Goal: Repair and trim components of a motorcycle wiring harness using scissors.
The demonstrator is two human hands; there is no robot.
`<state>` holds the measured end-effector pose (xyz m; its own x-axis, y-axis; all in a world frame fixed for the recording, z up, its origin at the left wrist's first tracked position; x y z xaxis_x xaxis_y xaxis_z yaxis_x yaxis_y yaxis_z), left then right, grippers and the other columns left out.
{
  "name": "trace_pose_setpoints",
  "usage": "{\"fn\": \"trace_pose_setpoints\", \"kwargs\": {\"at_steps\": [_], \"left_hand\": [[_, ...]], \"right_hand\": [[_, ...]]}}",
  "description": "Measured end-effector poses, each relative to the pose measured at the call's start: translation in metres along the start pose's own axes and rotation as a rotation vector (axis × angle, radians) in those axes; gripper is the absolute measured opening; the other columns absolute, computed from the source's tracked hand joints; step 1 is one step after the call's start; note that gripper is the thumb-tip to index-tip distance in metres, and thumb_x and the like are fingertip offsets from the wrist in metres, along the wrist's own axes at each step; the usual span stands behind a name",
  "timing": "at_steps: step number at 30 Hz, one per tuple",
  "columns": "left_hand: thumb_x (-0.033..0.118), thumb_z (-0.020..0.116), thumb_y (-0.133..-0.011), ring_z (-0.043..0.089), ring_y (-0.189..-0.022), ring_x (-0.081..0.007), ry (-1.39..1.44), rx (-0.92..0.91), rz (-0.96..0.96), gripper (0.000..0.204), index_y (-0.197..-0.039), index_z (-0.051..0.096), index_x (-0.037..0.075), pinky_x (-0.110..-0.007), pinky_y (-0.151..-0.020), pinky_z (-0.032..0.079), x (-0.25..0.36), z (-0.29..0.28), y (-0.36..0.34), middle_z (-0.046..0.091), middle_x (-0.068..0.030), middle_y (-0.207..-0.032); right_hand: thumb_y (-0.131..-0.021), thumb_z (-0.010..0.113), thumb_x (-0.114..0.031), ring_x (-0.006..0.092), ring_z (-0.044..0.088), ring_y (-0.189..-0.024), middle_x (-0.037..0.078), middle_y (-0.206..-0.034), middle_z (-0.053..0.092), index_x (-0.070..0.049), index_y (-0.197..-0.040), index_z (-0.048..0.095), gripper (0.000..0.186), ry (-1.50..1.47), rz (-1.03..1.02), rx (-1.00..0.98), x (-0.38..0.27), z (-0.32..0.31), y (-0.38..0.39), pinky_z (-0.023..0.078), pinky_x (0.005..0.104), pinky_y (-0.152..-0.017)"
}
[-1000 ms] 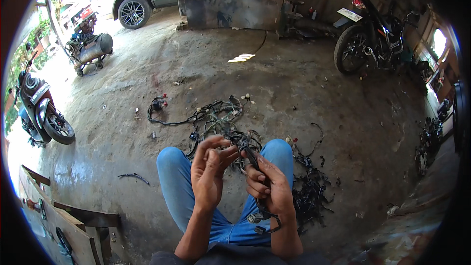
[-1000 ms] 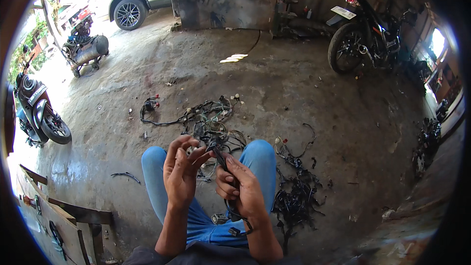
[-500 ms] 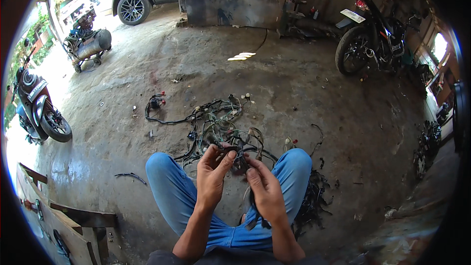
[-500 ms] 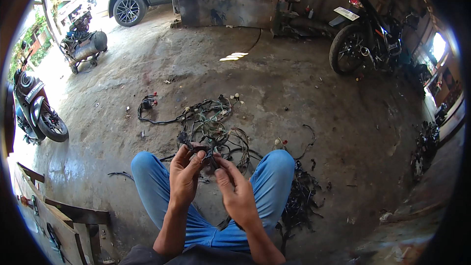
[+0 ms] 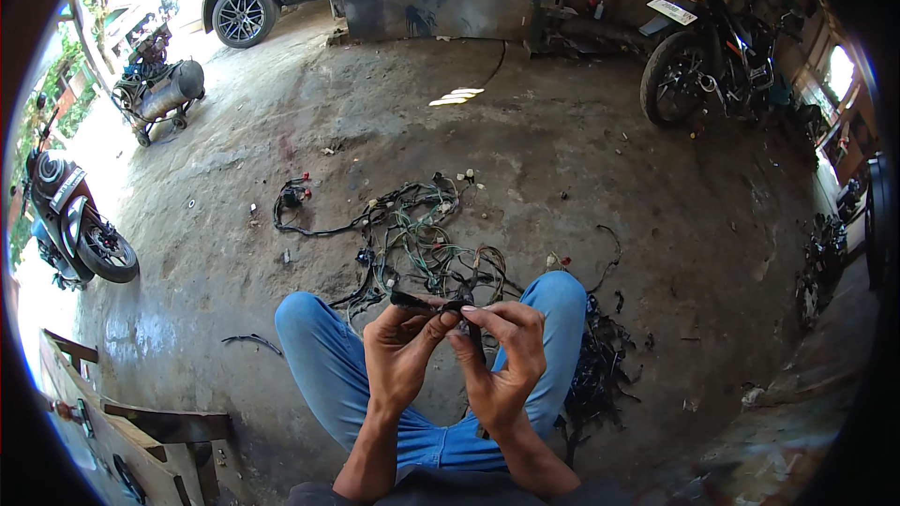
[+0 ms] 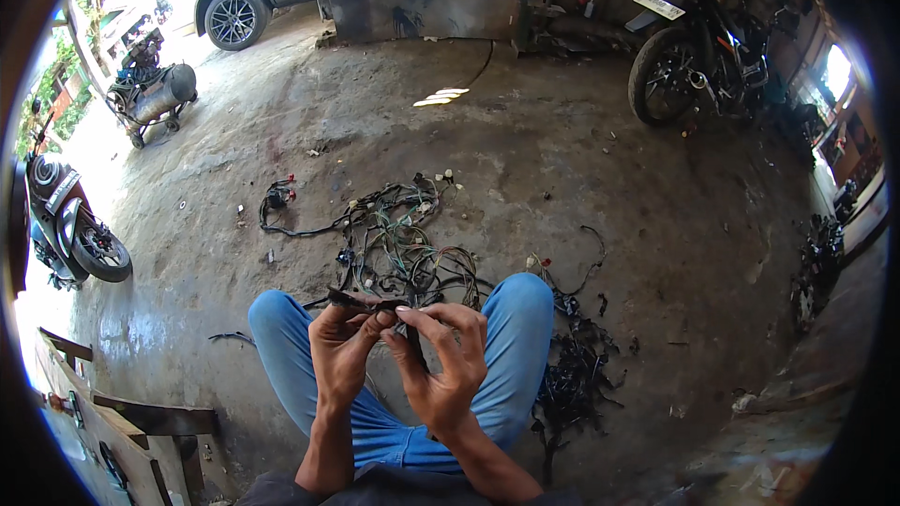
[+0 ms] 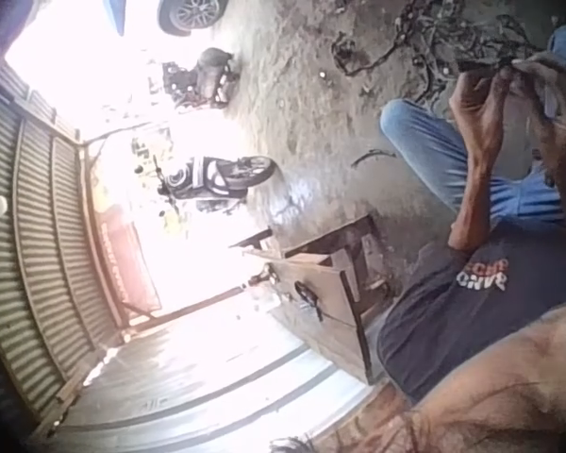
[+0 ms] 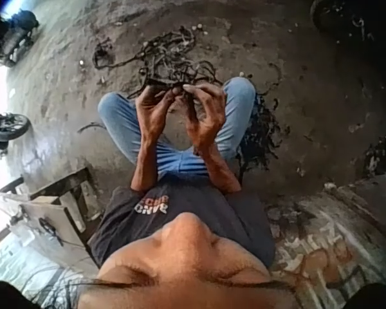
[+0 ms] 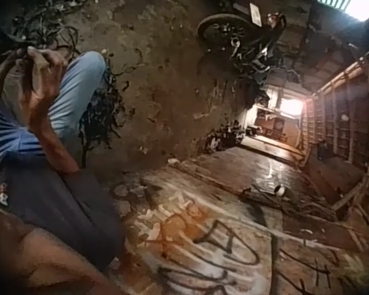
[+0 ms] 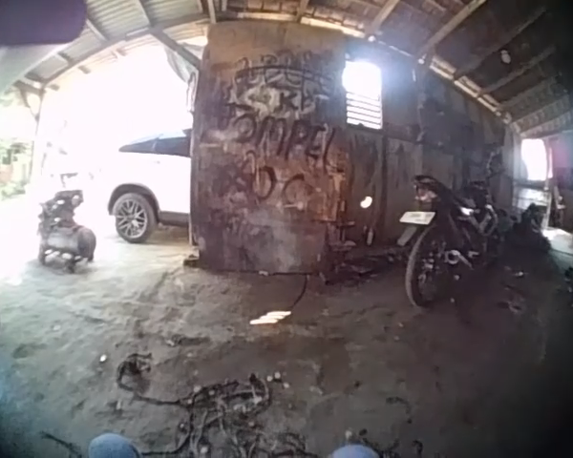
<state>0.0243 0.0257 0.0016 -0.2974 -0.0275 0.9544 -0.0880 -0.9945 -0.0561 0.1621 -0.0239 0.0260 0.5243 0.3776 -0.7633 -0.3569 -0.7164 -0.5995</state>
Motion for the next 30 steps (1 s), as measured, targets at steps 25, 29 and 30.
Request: {"fn": "trace_pose_setpoints", "kwargs": {"at_steps": [25, 29, 30], "left_hand": [[0.016, 0.056, -0.11, 0.078, -0.1, -0.0352, 0.316, 0.036, -0.124, 0.015, -0.117, 0.056, 0.002, -0.045, -0.089, 0.064, -0.03, 0.007, -0.003, 0.075, -0.0167, -0.107], [0.018, 0.05, -0.113, 0.076, -0.105, -0.0423, 0.342, 0.07, -0.083, 0.015, -0.118, 0.052, 0.003, -0.055, -0.089, 0.064, -0.028, -0.007, -0.01, 0.074, -0.0191, -0.109], [0.018, 0.049, -0.113, 0.076, -0.103, -0.042, 0.356, 0.075, -0.073, 0.016, -0.118, 0.052, 0.004, -0.06, -0.09, 0.063, -0.028, -0.01, -0.01, 0.074, -0.0203, -0.108]], "right_hand": [[-0.111, 0.054, -0.016, 0.0146, 0.063, -0.101, 0.01, -0.115, 0.064, 0.002, -0.134, 0.056, 0.029, -0.792, 0.683, 0.211, 0.041, 0.003, 0.01, 0.051, 0.0313, -0.093], [-0.109, 0.054, -0.035, 0.0218, 0.061, -0.11, 0.013, -0.129, 0.058, -0.001, -0.165, 0.026, 0.071, -0.739, 0.521, 0.412, 0.041, -0.022, -0.005, 0.052, 0.0404, -0.097], [-0.106, 0.057, -0.041, 0.023, 0.061, -0.111, 0.013, -0.129, 0.058, -0.002, -0.165, 0.024, 0.079, -0.733, 0.408, 0.49, 0.033, -0.036, -0.009, 0.052, 0.0425, -0.098]]}}
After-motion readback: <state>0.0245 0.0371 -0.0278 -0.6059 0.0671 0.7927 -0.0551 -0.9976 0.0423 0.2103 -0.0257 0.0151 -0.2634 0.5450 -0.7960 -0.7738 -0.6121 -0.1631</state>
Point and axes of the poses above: each hand's wrist, its own y-axis away from the middle knuckle, its own z-axis out of the palm, x = y × z, the point moved 4 cm from there along -y, towards the middle knuckle
